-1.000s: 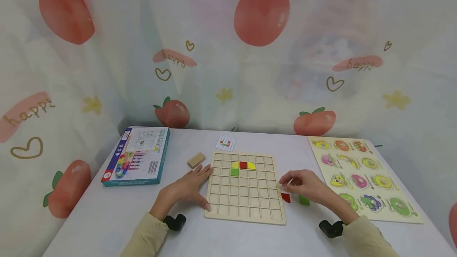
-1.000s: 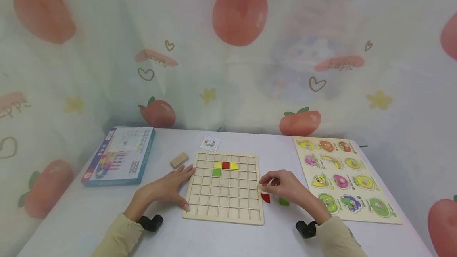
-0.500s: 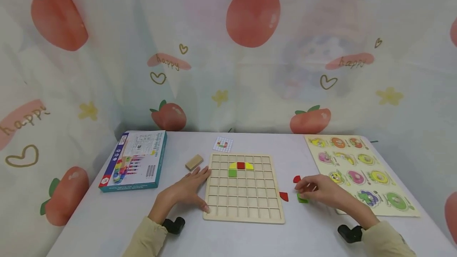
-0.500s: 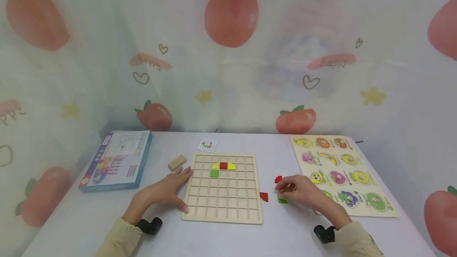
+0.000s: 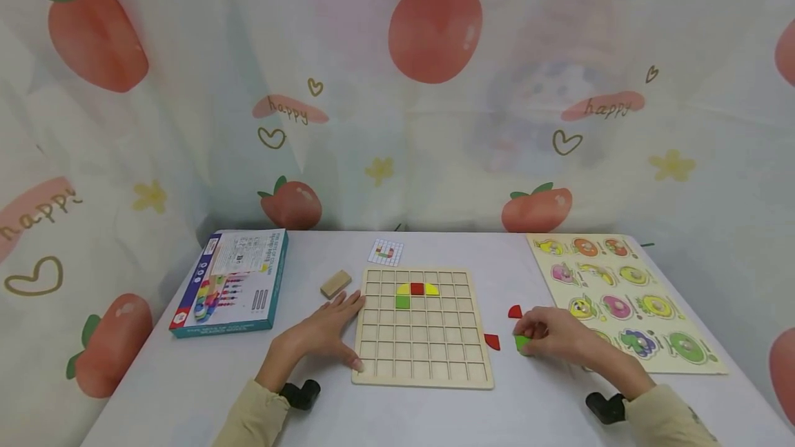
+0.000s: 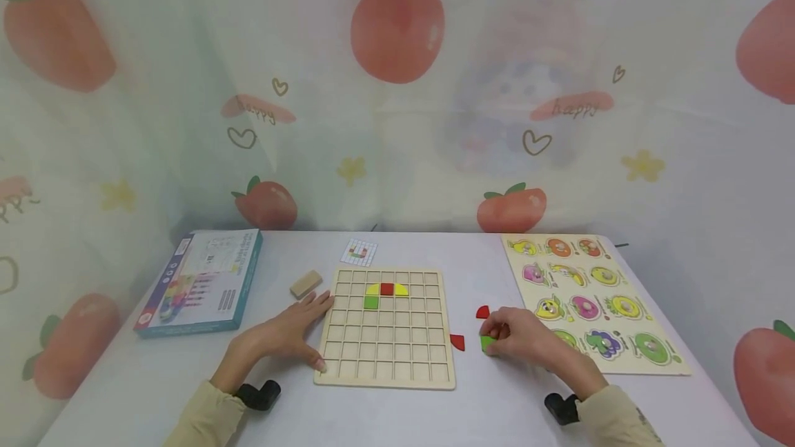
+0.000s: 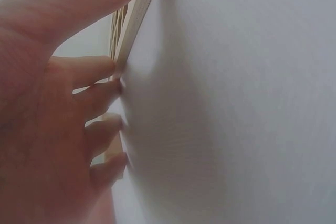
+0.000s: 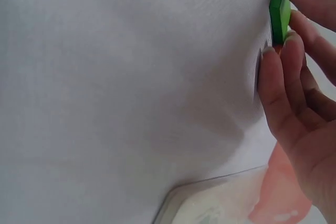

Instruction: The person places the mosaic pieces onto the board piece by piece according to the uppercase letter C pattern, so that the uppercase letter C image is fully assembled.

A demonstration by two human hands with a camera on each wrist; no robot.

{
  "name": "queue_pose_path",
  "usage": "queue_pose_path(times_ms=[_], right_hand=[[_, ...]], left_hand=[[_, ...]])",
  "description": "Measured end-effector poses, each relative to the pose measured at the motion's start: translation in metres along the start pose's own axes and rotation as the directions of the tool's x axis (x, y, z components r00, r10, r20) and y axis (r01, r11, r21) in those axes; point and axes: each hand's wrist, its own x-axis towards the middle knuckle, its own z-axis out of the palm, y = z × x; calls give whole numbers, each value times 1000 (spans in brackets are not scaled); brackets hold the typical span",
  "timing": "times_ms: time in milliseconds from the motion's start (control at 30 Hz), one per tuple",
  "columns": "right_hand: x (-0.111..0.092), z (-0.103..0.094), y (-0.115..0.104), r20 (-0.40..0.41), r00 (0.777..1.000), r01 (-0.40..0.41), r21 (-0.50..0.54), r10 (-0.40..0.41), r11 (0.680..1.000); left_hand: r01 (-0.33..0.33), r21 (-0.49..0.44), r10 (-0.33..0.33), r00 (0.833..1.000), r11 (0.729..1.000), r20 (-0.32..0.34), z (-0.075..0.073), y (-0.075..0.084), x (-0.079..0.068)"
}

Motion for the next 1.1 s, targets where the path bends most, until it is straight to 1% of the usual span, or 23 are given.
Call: queue_pose_path(times_ms=[167,367,500,633,867,1100], right_hand=[[2,2,-1,2,1000,-23,3,23,1000],[2,-1,-3,31,999,20,14,-20,1000],[6,-1,-6,38,999,37,42,-38,998],[10,0,-13,30,998,46,74,-49,996],[23,5,-25,11,988,149,118,-151,982],[38,14,-42,-4,989,145,175,-146,974]], left_hand=[[0,4,0,1000,1000,6,-1,0,2],[-13,13,13,1000,1000,10,2,-2,6],[-7,11,7,1000,1000,3,3,-3,6],[-2,8,2,1000,1000,-3,2,-3,5],[-1,7,2,1000,1000,-4,1,-2,3],[-2,-6,2,1000,1000,-6,2,-3,1]])
